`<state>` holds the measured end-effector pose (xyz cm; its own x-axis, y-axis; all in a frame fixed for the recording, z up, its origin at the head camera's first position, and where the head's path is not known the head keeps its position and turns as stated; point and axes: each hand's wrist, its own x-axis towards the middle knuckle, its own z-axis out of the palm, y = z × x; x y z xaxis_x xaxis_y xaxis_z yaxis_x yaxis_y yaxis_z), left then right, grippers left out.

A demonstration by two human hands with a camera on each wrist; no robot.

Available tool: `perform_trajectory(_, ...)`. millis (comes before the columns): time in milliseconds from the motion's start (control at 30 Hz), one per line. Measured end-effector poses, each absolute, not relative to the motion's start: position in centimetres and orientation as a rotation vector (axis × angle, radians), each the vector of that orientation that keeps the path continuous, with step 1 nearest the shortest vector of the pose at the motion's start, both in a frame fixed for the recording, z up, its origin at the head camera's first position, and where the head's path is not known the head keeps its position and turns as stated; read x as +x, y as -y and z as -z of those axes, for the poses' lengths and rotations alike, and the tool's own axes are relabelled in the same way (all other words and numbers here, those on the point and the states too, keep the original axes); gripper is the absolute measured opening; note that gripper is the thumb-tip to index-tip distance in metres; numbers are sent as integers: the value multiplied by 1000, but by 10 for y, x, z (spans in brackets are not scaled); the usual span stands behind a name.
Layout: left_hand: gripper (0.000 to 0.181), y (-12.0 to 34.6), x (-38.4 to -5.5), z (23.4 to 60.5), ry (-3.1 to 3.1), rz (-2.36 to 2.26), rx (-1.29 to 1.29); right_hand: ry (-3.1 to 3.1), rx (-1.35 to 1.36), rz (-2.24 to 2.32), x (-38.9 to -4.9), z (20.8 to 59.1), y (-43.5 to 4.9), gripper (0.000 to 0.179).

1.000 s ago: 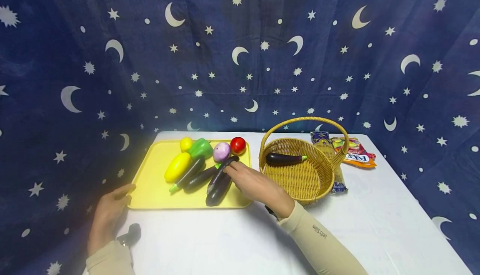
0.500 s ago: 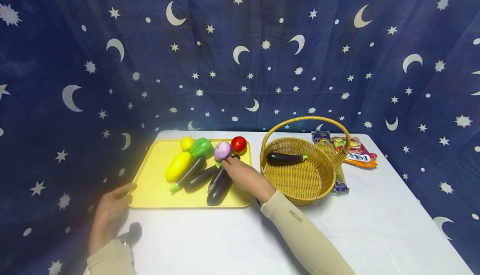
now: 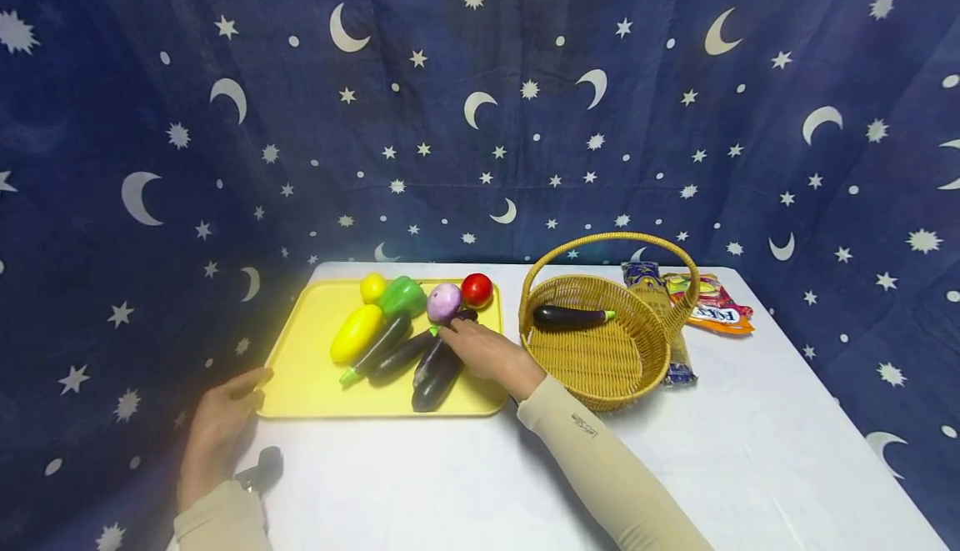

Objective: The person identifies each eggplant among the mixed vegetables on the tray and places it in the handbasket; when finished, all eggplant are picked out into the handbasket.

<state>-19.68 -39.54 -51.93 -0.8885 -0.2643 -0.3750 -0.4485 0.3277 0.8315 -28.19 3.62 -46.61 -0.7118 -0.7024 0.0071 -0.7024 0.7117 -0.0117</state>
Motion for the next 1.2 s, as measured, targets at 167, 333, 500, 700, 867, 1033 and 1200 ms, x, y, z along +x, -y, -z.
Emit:
perform_trajectory(167, 56, 397, -196, 521, -2411, -1602, -640, 2974, 1176, 21, -283, 470, -34, 41)
perform_trajectory(333, 57, 396, -197, 524, -2439, -1587, -638, 3008, 1138, 88, -286, 474, -32, 44)
perform_trajectory(500, 57, 394, -200, 525, -2433, -1606, -635, 3047, 1093, 177, -287, 476, -30, 51)
perform_trajectory(700, 57, 394, -200, 523, -2437, -1590, -635, 3073, 1052, 193, -286, 476, -31, 51)
perform_trajectory(867, 57, 393, -197, 520, -2464, -1573, -608, 3051, 1039, 189, -283, 477, -34, 47)
perform_trajectory(1033, 58, 393, -195, 519, -2449, -1575, -632, 3018, 1052, 149, -280, 475, -37, 41)
perform_trajectory(1200, 58, 395, -195, 522, -2431, -1590, -656, 2945, 1079, 105, -274, 469, -43, 28)
